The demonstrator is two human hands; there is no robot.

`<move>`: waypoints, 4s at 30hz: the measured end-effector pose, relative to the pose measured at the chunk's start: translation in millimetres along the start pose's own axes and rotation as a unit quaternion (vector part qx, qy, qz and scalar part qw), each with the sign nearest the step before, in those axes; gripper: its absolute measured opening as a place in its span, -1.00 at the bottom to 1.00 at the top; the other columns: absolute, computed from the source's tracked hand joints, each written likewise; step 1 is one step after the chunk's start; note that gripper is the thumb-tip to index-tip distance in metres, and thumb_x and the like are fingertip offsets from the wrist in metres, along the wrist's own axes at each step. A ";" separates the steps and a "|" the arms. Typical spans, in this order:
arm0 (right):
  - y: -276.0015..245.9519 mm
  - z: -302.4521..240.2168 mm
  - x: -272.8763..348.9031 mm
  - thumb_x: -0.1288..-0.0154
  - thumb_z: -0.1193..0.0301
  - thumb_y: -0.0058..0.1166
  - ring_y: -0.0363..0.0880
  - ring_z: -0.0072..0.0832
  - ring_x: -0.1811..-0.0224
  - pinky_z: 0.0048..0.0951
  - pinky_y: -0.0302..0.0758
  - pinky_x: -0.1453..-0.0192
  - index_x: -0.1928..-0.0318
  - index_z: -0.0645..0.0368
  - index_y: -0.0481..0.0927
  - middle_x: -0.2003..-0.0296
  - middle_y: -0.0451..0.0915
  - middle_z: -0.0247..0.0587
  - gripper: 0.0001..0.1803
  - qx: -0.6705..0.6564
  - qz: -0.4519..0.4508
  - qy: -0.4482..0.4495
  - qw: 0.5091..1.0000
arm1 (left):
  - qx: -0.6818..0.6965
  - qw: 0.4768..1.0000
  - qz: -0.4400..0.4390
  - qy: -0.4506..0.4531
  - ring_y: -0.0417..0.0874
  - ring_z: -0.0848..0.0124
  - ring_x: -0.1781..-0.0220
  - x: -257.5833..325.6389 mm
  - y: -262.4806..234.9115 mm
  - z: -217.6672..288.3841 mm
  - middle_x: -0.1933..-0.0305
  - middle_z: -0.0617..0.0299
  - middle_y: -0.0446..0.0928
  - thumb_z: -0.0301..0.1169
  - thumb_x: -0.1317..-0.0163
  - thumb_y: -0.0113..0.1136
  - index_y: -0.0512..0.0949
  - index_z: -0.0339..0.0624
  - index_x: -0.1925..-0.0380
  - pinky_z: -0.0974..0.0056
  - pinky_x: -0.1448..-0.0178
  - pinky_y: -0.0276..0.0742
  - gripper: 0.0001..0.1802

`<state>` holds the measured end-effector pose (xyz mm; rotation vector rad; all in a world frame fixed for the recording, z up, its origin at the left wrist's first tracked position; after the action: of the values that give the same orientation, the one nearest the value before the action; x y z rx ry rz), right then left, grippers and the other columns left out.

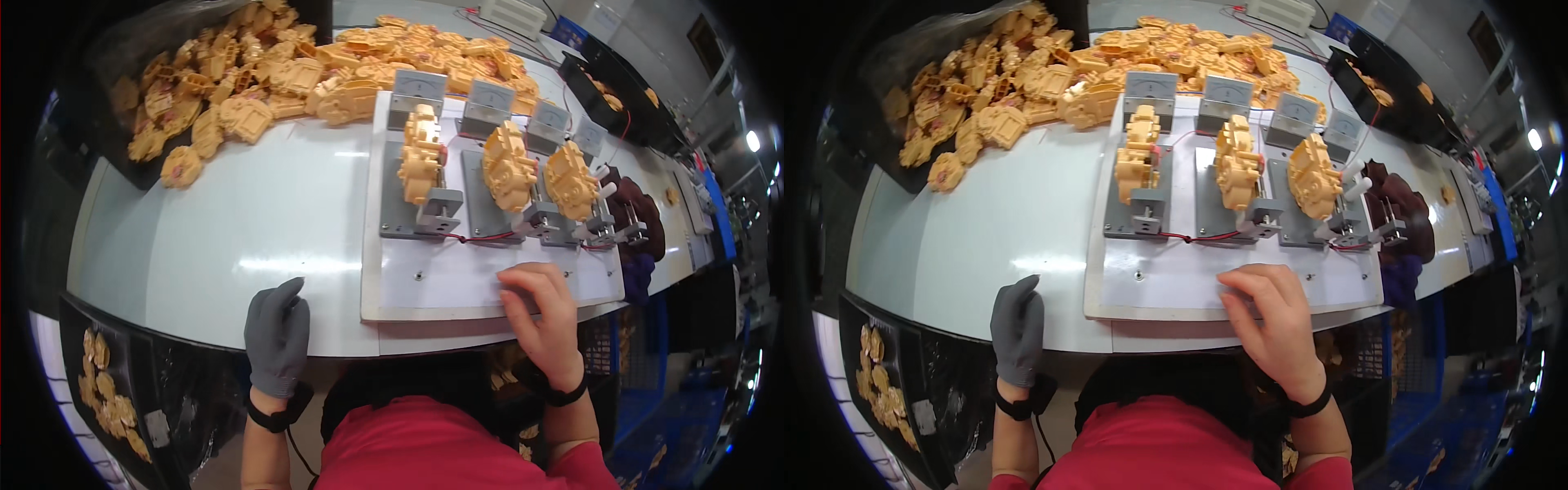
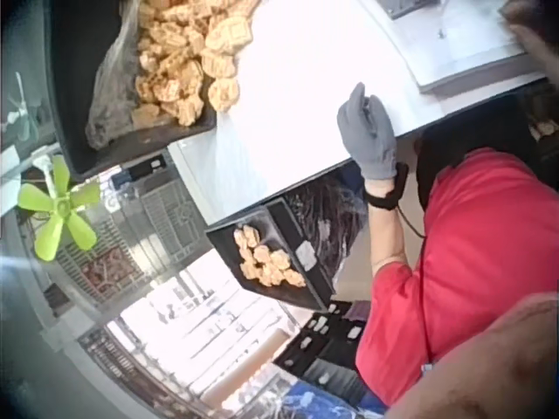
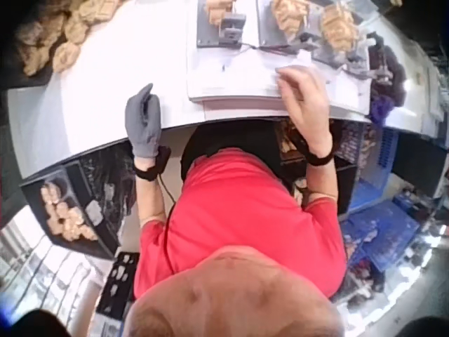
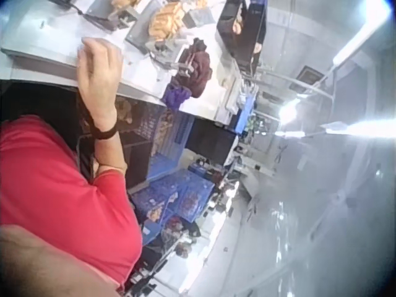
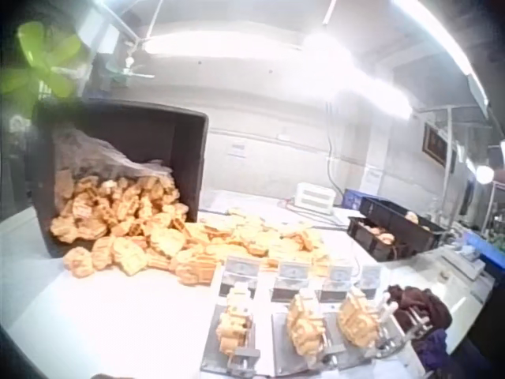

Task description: The person repeatedly picks up yellow plastic toy components from a bin and places them into a testing jig on a white table. They connect red and black wires to the components and press a button on the jig to test them. After testing, the person removes the components and places them into a black bin. The process is repeated for multiple components throughout the video.

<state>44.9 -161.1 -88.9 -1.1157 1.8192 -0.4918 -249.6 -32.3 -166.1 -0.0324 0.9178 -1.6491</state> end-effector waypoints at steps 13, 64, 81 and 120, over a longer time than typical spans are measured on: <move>45.1 -31.6 -29.0 -0.16 0.44 0.34 0.51 -0.27 0.19 -0.28 0.40 0.08 0.09 0.13 0.62 0.20 0.57 -0.26 -0.71 -0.032 -0.039 -0.049 0.998 | -0.063 0.997 -0.033 -0.015 0.51 0.33 0.46 -17.1 11.7 4.0 0.48 0.20 0.48 -0.53 -0.20 0.24 0.65 -0.14 0.10 0.25 0.32 0.43 -0.75; 61.7 -29.5 -30.9 -0.19 0.43 0.30 0.52 -0.21 0.27 -0.25 0.45 0.15 0.31 0.13 0.59 0.37 0.52 -0.24 -0.87 -0.014 0.034 -0.036 0.999 | -0.090 0.996 0.002 0.020 0.48 0.36 0.49 -12.2 15.3 8.4 0.47 0.22 0.49 -0.52 -0.23 0.25 0.66 -0.15 0.12 0.26 0.35 0.41 -0.79; 54.0 -29.4 -31.9 -0.28 0.40 0.28 0.57 -0.29 0.14 -0.31 0.53 -0.02 -0.10 0.18 0.47 0.15 0.54 -0.14 -0.58 -0.200 0.098 0.032 0.974 | 0.130 0.974 -0.149 -0.115 0.52 0.56 0.18 -40.6 -9.5 10.8 0.23 0.33 0.55 -0.46 -0.33 0.22 0.54 -0.22 -0.15 0.41 0.07 0.46 -0.62; -35.7 65.3 225.9 -0.39 0.30 0.20 0.57 -0.48 -0.08 -0.39 0.51 -0.22 -0.13 0.22 0.52 0.01 0.59 -0.25 -0.61 -0.602 0.219 0.357 0.680 | 0.048 0.756 -0.569 0.320 0.40 0.04 -0.38 -7.6 76.3 221.7 -0.38 -0.09 0.32 -0.47 -0.10 0.25 0.32 -0.35 -0.35 0.08 -0.39 0.35 -0.26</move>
<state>79.8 -363.9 -208.2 -1.2495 3.1544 0.8818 -78.0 -145.9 -53.6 0.0665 1.4740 -2.9633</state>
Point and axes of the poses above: each hand's wrist, its own x-axis away from the middle knuckle, its own y-axis out of the palm, z = x × y, the point moved 2 cm from there along -x, towards the middle knuckle
